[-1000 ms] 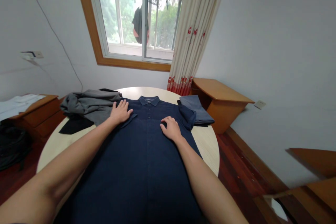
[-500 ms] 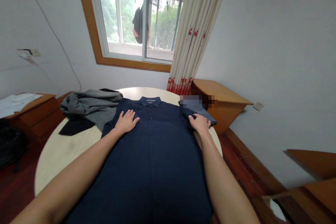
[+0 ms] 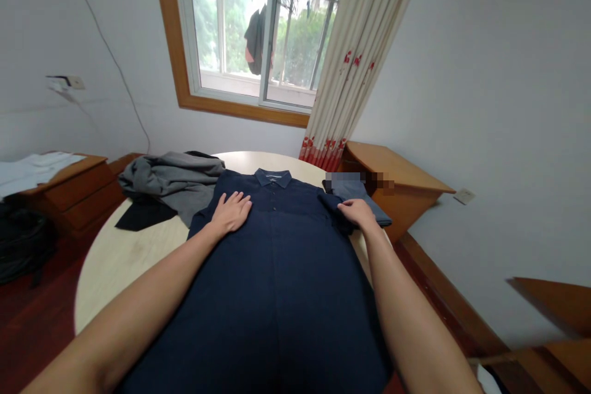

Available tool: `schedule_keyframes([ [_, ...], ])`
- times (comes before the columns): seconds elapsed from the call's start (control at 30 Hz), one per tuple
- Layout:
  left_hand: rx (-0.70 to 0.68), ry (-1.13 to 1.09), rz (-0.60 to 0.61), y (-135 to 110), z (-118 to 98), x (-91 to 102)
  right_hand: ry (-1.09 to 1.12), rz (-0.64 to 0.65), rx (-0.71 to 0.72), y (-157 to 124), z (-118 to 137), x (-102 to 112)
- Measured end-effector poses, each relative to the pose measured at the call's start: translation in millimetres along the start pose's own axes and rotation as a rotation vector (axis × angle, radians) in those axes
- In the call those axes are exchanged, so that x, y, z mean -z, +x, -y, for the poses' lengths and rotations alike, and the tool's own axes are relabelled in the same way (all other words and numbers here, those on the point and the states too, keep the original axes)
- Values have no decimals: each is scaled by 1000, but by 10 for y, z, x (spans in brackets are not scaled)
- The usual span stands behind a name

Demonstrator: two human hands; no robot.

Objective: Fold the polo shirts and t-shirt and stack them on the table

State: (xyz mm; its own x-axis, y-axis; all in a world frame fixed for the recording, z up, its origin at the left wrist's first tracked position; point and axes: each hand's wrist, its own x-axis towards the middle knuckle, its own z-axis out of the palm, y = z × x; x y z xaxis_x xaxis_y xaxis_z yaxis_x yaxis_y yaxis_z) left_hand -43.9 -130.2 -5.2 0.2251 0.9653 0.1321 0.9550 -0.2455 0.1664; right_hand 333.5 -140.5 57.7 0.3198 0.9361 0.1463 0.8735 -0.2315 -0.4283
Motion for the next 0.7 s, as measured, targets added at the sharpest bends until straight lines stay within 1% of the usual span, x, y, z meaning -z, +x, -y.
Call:
schedule_keyframes([
  [0.1, -4, -11, -2, 1, 12, -5, 85, 67, -19, 21, 18, 34],
  [0.17, -7, -20, -3, 4, 19, -10, 164, 47, 12, 22, 79, 70],
  [0.23, -13, -22, -9, 3, 23, -13, 207, -13, 41, 9, 179, 101],
  [0.3, -20, -22, -15, -1, 25, -13, 206, -90, 122, -26, 313, 113],
  [0.37, -23, -21, -18, -7, 25, -12, 189, -120, 263, -90, 463, 90],
  [0.4, -23, -20, -18, -9, 25, -12, 186, -88, 339, -132, 534, 64],
  [0.43, -23, -17, -18, -11, 23, -12, 188, -16, 405, -177, 597, 27],
  [0.47, -23, -14, -19, -13, 22, -13, 186, 82, 453, -224, 647, -19],
  [0.53, -24, -6, -23, -13, 17, -14, 136, 268, 499, -317, 700, -133],
  [0.57, -25, 0, -25, -13, 15, -14, 78, 327, 503, -361, 702, -196],
  [0.6, -26, 6, -25, -12, 12, -14, 3, 359, 501, -404, 692, -259],
  [0.7, -30, 30, -20, -12, 3, -13, -206, 379, 463, -527, 626, -427],
])
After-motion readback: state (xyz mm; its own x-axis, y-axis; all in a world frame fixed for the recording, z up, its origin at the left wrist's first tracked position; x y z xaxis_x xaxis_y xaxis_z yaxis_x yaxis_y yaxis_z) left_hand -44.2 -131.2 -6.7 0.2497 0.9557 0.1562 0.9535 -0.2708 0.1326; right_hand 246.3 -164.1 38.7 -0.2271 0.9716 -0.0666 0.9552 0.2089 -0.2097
